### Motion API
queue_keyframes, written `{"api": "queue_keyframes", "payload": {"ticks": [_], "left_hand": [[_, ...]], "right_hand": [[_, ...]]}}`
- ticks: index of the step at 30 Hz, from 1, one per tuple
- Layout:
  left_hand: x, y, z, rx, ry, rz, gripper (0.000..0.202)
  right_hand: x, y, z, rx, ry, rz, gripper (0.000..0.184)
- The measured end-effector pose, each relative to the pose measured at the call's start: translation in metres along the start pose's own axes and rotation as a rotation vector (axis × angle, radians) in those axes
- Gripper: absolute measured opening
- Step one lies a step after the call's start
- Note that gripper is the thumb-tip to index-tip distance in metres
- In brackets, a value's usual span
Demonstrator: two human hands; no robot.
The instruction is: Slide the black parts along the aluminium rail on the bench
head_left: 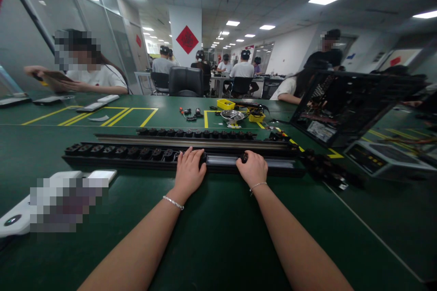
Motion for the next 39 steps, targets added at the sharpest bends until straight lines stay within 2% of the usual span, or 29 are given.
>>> {"api": "queue_keyframes", "payload": {"ticks": [6, 18, 22, 28, 39], "left_hand": [[0.000, -0.001, 0.001, 0.006, -0.008, 0.000, 0.043], [0.000, -0.001, 0.001, 0.021, -0.011, 0.009, 0.043], [0.000, -0.002, 0.002, 0.019, -0.013, -0.002, 0.043], [0.000, -0.002, 0.002, 0.020, -0.009, 0.000, 0.043], [0.000, -0.002, 0.002, 0.010, -0.010, -0.010, 0.043]], "right_hand": [[0.001, 0.001, 0.003, 0.034, -0.014, 0.054, 0.038], [-0.002, -0.003, 0.006, 0.006, 0.027, 0.000, 0.042], [-0.003, -0.005, 0.011, 0.037, 0.047, 0.036, 0.044], [-0.004, -0.004, 0.016, 0.028, 0.047, 0.003, 0.035], [-0.006, -0.004, 0.021, -0.014, 0.086, -0.021, 0.036]]}}
Point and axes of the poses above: each hand's wrist, its own x-axis away from the middle knuckle, its own y-axis out of the palm, z = x × y, the point moved 4 cm from there along -x, towards the middle knuckle
